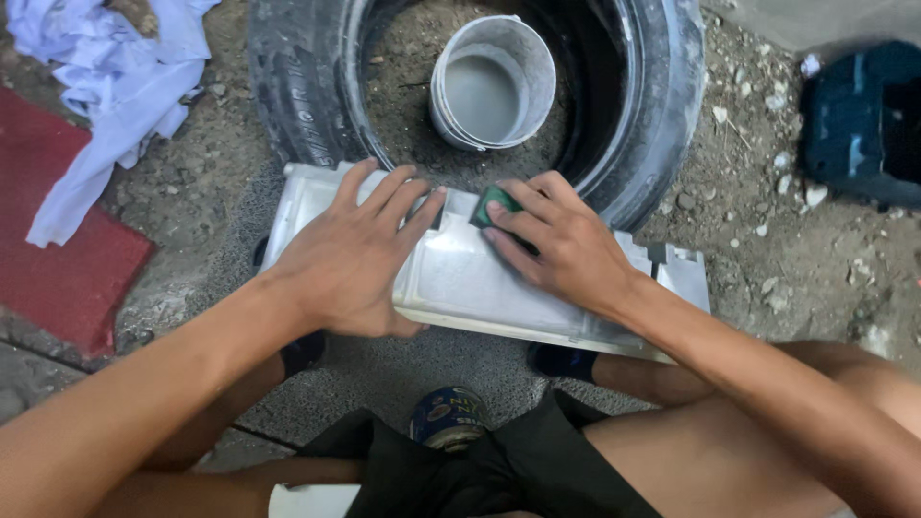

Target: The person sands a white plastic panel using a green sanding block. They hold the panel with one hand and rub the sanding block across the surface with the other, working on different sections of the panel.

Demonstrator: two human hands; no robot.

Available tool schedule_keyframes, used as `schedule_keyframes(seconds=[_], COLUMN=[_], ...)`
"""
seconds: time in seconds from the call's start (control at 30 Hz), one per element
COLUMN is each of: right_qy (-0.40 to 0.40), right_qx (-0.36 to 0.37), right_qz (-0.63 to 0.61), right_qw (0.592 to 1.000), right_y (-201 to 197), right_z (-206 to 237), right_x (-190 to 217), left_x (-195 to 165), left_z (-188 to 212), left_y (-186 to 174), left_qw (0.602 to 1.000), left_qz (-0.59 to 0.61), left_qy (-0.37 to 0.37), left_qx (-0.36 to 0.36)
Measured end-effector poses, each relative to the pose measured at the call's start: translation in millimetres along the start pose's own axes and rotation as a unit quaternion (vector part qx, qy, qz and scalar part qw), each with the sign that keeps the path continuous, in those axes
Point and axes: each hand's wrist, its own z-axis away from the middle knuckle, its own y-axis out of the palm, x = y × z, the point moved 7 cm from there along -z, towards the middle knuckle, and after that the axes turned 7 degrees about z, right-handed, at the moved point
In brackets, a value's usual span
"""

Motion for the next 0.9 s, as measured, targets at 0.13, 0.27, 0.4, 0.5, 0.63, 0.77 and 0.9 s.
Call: schedule_keyframes(seconds=[0.13, 0.27, 0.4, 0.5, 0.63, 0.77, 0.9], right_qy=[-0.013, 0.009, -0.003, -0.103, 0.013, -0.007, 0.051], right_qx=[-0.014, -0.030, -0.013, -0.023, -0.038, -0.014, -0.021], right_qz=[-0.051, -0.041, -0.039, 0.057, -0.001, -0.016, 0.003], right_qw=[0.999, 0.999, 0.999, 0.993, 0.999, 1.000, 0.998], right_y=[12, 13, 5, -1, -2, 12, 15], right_z=[-1, -7, -24, -33, -33, -20, -17], right_x=[8, 17, 21, 38, 21, 17, 5], left_x=[2, 2, 5, 6, 6, 5, 4], left_z=[2, 1, -1, -1, 1, 4, 3], left_y=[0, 1, -1, 1, 0, 0, 1], left_qw=[1.000, 1.000, 1.000, 1.000, 1.000, 1.000, 1.000], left_qz=[0.014, 0.011, 0.008, 0.002, 0.013, 0.010, 0.009], left_qy=[-0.004, 0.010, 0.009, -0.002, -0.005, -0.001, 0.002], left_qx=[-0.003, -0.003, -0.015, 0.002, 0.004, -0.008, -0.014])
